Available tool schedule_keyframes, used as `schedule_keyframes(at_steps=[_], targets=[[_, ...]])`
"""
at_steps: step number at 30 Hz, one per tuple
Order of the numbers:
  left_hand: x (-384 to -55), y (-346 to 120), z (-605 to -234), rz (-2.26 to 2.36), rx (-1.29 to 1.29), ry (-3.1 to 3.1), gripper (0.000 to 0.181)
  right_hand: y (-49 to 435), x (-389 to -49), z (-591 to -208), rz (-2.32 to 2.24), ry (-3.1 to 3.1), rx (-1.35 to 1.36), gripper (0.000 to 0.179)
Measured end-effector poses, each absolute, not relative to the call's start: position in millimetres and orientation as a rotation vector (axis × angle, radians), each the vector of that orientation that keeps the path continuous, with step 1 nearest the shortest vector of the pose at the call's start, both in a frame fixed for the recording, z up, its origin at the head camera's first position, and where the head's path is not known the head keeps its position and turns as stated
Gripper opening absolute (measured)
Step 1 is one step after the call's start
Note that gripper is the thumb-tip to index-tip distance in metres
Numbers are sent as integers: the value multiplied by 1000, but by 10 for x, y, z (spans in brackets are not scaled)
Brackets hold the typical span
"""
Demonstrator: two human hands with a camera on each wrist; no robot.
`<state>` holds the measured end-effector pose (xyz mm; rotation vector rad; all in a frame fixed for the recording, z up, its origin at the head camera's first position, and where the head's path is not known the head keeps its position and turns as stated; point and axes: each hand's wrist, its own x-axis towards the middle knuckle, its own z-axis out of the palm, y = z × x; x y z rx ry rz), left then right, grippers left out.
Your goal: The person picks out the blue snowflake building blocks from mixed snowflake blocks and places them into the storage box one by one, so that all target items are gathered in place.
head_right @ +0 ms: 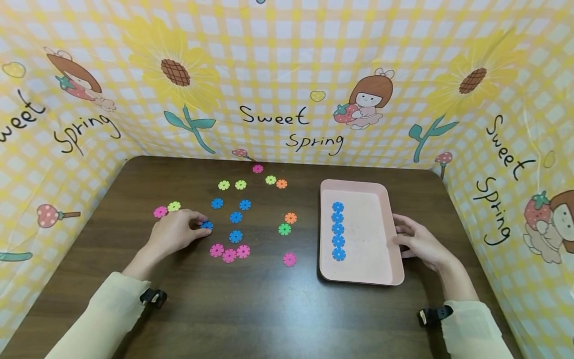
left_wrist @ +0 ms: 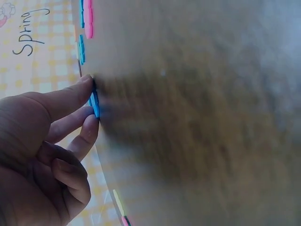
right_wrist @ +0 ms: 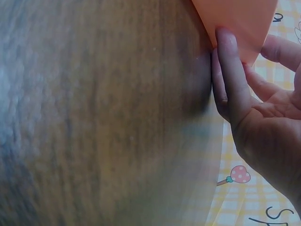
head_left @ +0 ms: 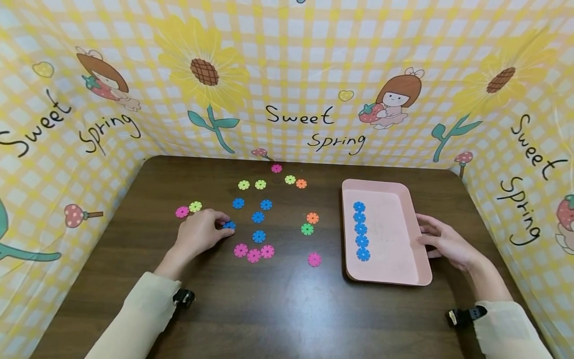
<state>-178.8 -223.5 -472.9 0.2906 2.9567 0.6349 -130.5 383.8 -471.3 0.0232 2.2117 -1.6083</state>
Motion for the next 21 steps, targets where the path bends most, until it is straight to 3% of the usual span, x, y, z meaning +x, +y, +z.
schedule_keyframes(at_steps=[11,21], targets=[[-1778,-2224,-4731,659,254,2956,26,3839,-1301,-4701,-1610,2209,11,75],[-1785,-2250,-4733,610,202,2964,35,3843,-1290,-4695,-1620,2204,2,74]])
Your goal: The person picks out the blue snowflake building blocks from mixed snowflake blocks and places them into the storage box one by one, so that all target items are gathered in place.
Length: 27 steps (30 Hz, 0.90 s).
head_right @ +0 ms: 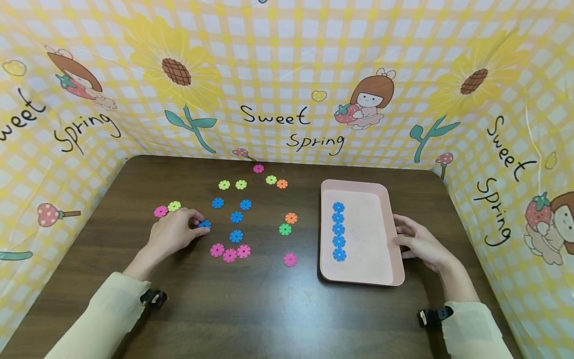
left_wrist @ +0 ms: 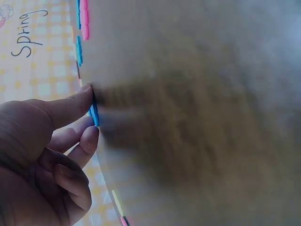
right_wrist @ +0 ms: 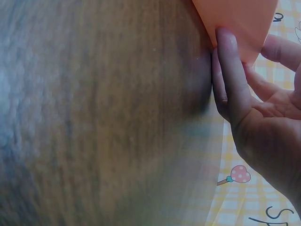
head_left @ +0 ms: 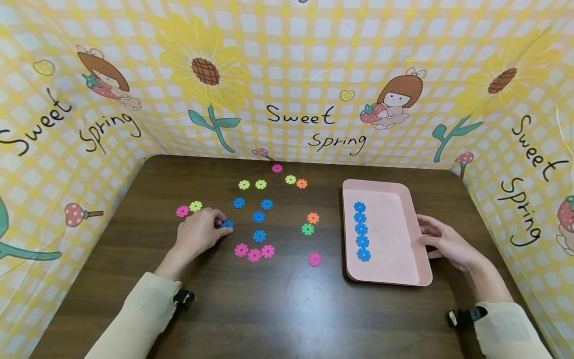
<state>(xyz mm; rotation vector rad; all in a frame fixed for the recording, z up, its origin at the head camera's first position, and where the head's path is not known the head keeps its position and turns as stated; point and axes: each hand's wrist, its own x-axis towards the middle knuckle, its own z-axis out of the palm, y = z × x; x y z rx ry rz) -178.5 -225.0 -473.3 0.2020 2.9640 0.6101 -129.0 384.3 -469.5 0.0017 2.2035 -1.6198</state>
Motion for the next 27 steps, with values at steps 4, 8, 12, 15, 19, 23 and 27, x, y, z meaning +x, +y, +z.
schedule_keyframes(at_steps=[4,8,12,15,19,23,27], targets=[[-1794,-2244,-4724,609,206,2947,33,3840,-1288,-4702,-1616,2207,10,75],[-1791,-2239,-4720,605,230,2960,32,3845,-1292,-4714,-1611,2205,18,75],[-1783,-2231,-4717,621,286,3001,29,3850,-1302,-4714,-1610,2204,16,75],[-1775,-2224,-4704,643,313,3019,25,3847,-1302,-4714,-1613,2204,16,75],[-1776,-2224,-4692,695,307,3008,23,3844,-1297,-4719,-1616,2203,19,75],[-1778,-2226,-4663,782,279,2973,22,3844,-1296,-4717,-1613,2207,22,75],[-1782,-2212,-4600,889,220,2917,26,3841,-1298,-4707,-1605,2213,22,75]])
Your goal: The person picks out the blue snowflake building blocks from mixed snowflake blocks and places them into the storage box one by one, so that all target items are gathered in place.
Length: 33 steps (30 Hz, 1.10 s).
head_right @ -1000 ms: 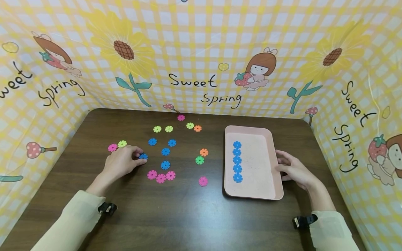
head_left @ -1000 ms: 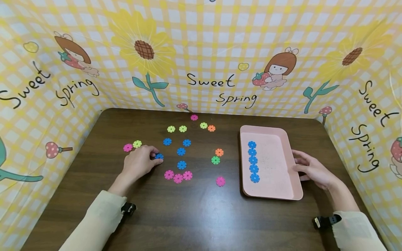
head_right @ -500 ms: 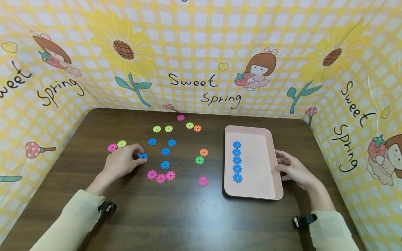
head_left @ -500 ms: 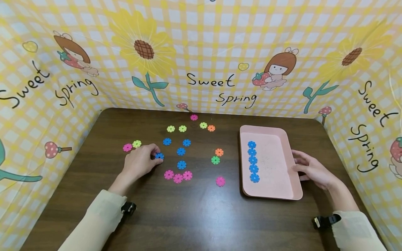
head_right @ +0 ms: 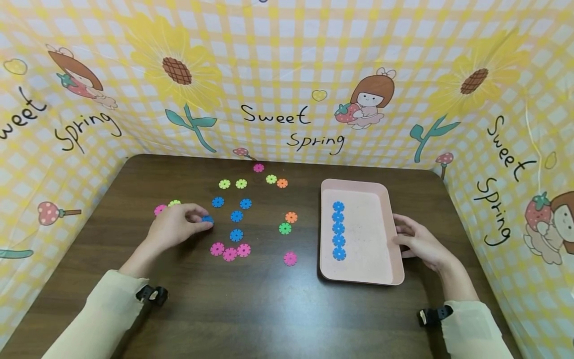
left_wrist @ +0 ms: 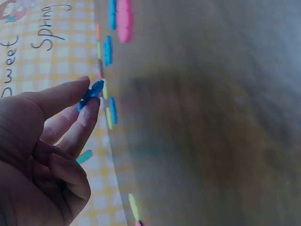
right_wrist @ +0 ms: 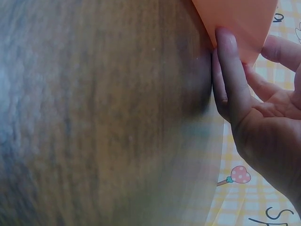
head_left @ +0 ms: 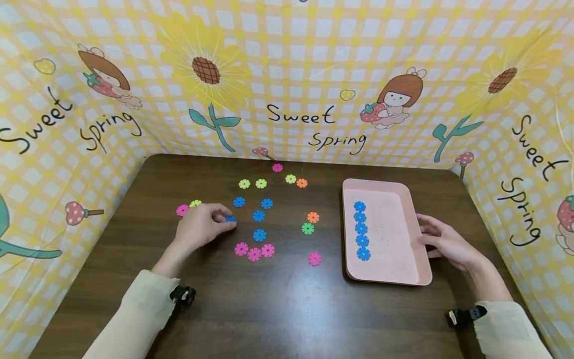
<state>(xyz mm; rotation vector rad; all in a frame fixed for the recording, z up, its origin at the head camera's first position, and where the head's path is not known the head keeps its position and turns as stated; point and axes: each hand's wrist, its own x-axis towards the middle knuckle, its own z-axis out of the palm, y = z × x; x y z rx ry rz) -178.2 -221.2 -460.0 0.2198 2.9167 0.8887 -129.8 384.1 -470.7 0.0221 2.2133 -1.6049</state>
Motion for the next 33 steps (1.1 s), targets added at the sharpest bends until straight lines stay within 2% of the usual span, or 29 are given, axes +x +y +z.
schedule_keyframes(at_steps=[14,26,33], targets=[[-1785,-1815,-4271,1192,259,2731,48,3847,-1309,-4705,-1610,2204,19,75],[-1782,-1188,-4176,1374,497,2603,32,3854,-1307,-4709,-1618,2206,11,75],[-1766,-776,-4197,1435,622,2527,29,3848,-1306,-4714,-1615,2202,15,76]])
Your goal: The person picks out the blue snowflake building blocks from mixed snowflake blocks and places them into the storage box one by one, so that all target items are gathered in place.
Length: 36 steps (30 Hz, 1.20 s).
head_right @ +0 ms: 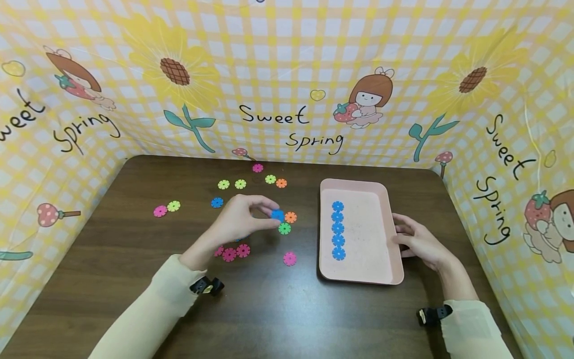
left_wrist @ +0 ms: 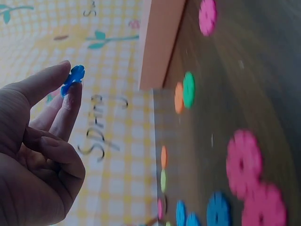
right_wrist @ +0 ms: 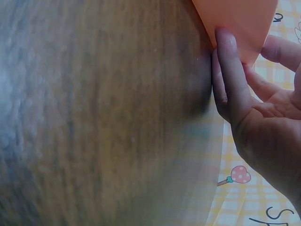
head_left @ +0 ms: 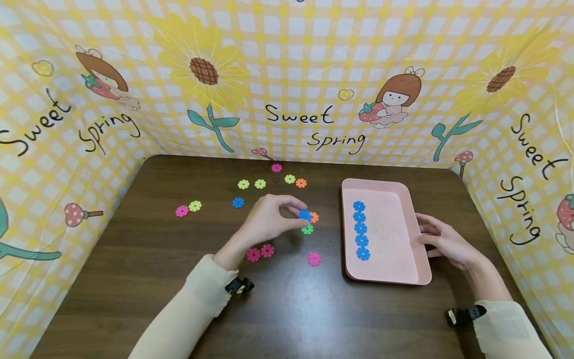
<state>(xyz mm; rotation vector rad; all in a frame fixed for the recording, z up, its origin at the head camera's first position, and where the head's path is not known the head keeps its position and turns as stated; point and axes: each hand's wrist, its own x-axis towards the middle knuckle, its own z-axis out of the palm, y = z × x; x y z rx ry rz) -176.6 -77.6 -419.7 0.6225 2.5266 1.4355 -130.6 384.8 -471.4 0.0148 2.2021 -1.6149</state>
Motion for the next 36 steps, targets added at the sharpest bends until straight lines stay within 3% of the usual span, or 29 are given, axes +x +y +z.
schedule_keyframes(at_steps=[17,36], targets=[[-1706,168,-4397,1382,835,2376,29,3861,-1307,-4732,-1619,2199,24,75],[-1661,992,-4548,857,1045,2554,23,3846,-1311,-4728,-1621,2209,44,74]])
